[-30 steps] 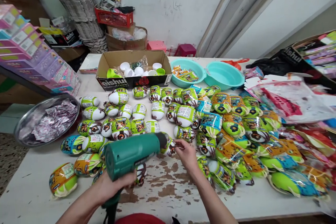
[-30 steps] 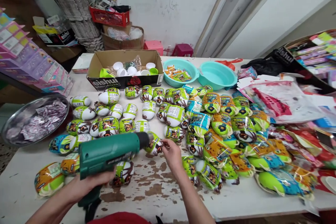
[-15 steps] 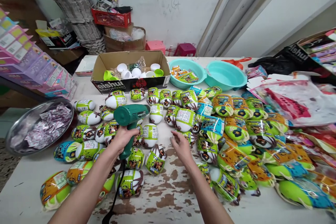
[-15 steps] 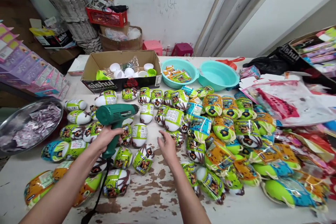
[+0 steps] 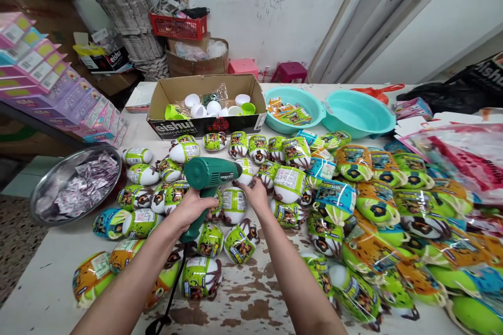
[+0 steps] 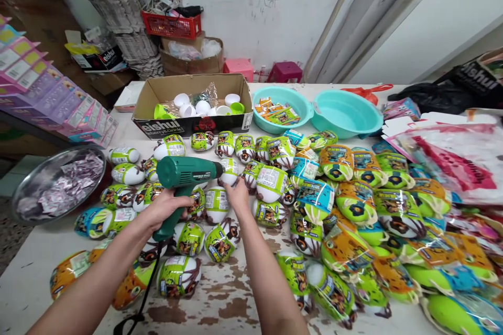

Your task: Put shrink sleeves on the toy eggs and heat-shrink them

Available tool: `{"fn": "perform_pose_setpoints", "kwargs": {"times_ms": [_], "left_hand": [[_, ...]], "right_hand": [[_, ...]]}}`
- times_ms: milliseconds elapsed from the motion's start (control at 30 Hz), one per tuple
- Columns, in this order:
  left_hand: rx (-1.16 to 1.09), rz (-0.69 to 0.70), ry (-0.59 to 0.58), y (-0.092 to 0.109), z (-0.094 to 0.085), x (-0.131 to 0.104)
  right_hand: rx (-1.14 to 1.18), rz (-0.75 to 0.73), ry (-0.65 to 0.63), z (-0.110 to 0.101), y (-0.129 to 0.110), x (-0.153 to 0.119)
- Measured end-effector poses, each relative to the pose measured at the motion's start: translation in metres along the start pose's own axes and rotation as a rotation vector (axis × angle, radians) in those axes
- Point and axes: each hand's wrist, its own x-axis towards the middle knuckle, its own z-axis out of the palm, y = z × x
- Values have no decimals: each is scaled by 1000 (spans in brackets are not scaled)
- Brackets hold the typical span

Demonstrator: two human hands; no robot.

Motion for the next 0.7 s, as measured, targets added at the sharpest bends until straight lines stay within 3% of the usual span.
{"fn": "perform_pose_setpoints", "kwargs": {"times_ms": [100, 267, 533, 700], "left_hand": [[-35, -9, 95, 1, -9, -7], [-64, -6, 115, -3, -25, -24], [-124, 25, 238, -12, -40, -65], [-156, -6, 242, -17, -51, -92]], "right_hand": [[-64, 58, -3, 10, -19, 13], [-104, 114, 1, 25, -37, 32], [84, -87, 168, 34, -15, 36], [112, -32, 212, 40, -11, 37]]}}
